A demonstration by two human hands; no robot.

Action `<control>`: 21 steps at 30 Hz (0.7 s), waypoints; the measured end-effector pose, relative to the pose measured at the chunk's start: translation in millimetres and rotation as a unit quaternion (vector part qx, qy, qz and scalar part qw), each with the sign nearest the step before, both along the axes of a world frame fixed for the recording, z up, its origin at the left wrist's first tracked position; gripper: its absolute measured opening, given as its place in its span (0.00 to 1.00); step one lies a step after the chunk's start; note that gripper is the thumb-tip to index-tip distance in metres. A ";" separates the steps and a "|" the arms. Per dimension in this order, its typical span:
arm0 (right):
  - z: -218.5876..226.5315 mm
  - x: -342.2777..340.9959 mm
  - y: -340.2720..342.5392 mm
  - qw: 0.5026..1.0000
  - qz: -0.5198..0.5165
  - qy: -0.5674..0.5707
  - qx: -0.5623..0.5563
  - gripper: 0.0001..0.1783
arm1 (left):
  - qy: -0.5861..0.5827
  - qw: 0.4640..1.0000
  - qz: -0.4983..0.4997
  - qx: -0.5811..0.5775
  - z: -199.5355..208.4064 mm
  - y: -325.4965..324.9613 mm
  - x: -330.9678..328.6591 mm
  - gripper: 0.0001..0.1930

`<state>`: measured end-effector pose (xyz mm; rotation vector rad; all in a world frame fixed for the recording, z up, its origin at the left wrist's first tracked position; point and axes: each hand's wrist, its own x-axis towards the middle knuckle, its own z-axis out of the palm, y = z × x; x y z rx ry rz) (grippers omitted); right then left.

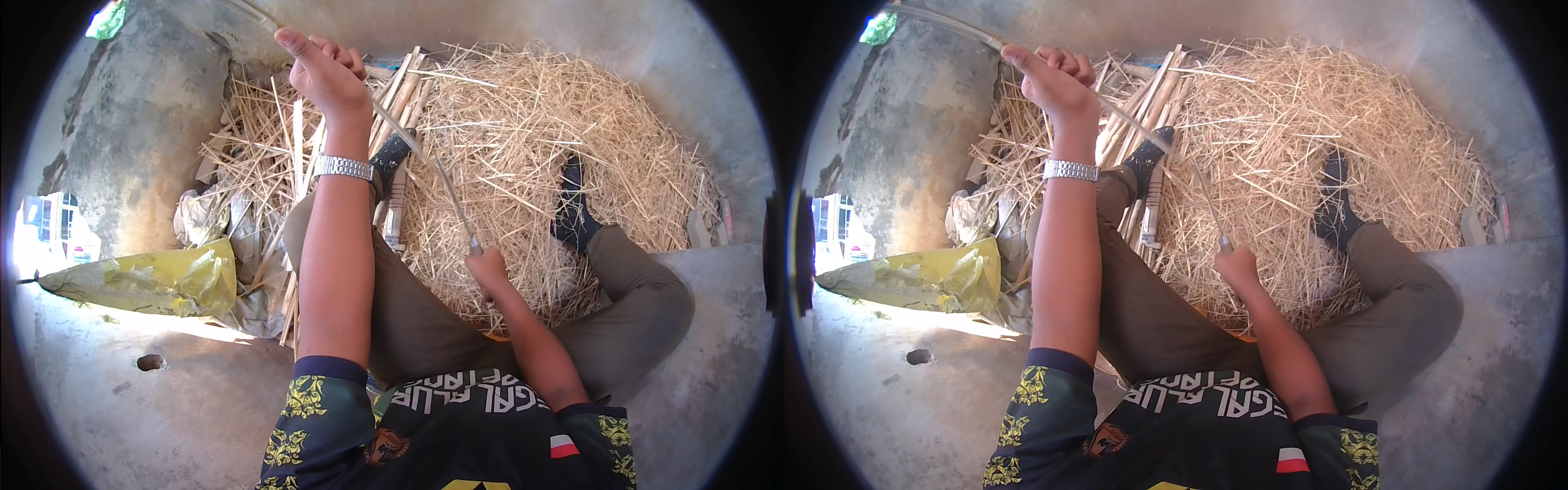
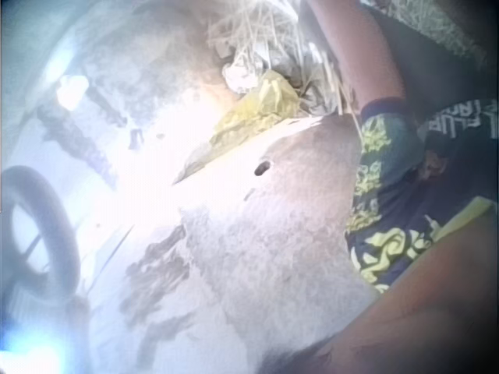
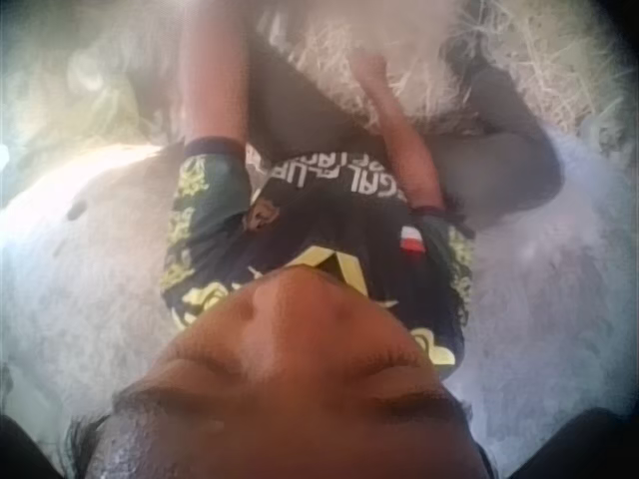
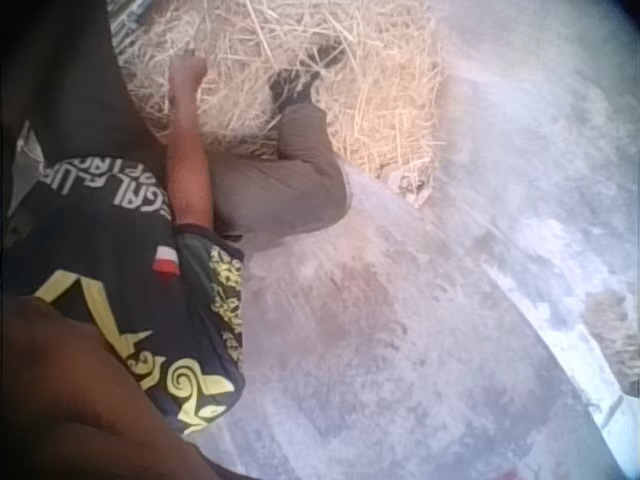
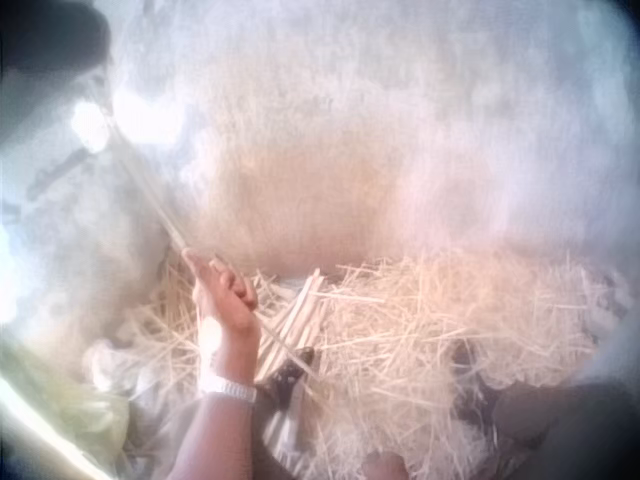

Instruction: The person sits on the floor and uses a machete to split long bamboo poles into thin strips. They hold the pole vertically and strike it repeatedly with the blade to separate the fibers, then set the finished strips aside.

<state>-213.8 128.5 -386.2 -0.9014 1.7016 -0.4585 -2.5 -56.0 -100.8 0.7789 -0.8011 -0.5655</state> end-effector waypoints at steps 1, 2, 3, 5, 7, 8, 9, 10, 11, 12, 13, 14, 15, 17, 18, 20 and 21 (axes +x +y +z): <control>-15.9 -5.7 0.7 0.997 -0.009 -0.007 0.072 0.14 | 0.002 1.000 0.001 0.004 0.1 -0.9 -1.6 0.40; -20.7 -8.8 1.1 0.998 -0.014 0.007 0.068 0.13 | 0.001 1.000 0.008 0.005 0.1 0.2 -1.7 0.40; -19.9 -10.6 0.9 0.998 -0.021 0.021 0.063 0.13 | -0.001 1.000 0.012 0.007 0.6 1.6 -2.7 0.40; -18.8 -13.7 -3.7 0.998 -0.022 0.045 0.023 0.13 | -0.005 1.000 0.019 0.009 2.4 2.3 -5.0 0.39; 2.2 -8.9 -14.0 0.997 -0.002 0.063 -0.047 0.15 | -0.015 0.999 0.030 0.011 3.3 4.7 -4.3 0.39; 10.0 -5.9 -16.3 0.996 -0.013 0.036 -0.082 0.16 | -0.016 0.999 0.041 0.005 3.4 3.9 -3.8 0.39; 16.4 -2.1 -15.8 0.993 -0.025 0.008 -0.115 0.16 | -0.018 0.999 0.050 0.002 2.7 3.1 -3.7 0.39; 18.3 0.8 -14.5 0.988 -0.038 -0.020 -0.148 0.16 | -0.020 0.998 0.060 -0.001 1.9 3.0 -3.0 0.39; 15.1 2.9 -11.3 0.990 -0.032 -0.026 -0.132 0.17 | -0.018 0.998 0.060 0.007 1.2 3.8 -1.2 0.39; 9.5 2.7 -6.4 0.992 -0.030 -0.029 -0.116 0.17 | -0.015 0.998 0.058 0.015 1.4 4.6 -1.4 0.39; 2.9 1.3 -3.4 0.994 -0.027 -0.033 -0.103 0.18 | -0.011 0.998 0.057 0.021 3.2 4.8 -2.0 0.39; -12.0 -0.5 -0.8 0.998 -0.008 0.005 -0.061 0.18 | -0.007 0.999 0.045 0.016 3.0 5.4 -1.1 0.39; -33.5 -5.0 0.8 0.999 0.009 0.043 -0.019 0.18 | -0.001 0.999 0.032 0.011 2.6 5.7 -0.8 0.38; -43.0 -10.3 -1.9 0.997 0.012 0.075 0.014 0.18 | 0.007 1.000 0.028 0.006 4.1 5.8 -0.5 0.38; -36.5 -10.8 -3.2 0.998 -0.002 0.070 0.007 0.18 | 0.009 0.999 0.039 0.010 3.7 7.2 1.2 0.38; -23.4 -12.7 -7.8 0.999 -0.021 0.041 -0.024 0.17 | 0.011 0.999 0.051 0.012 3.0 8.1 3.0 0.38; -5.7 -11.4 -12.9 0.998 -0.024 0.019 -0.050 0.17 | 0.010 0.998 0.055 0.009 3.3 8.4 3.9 0.38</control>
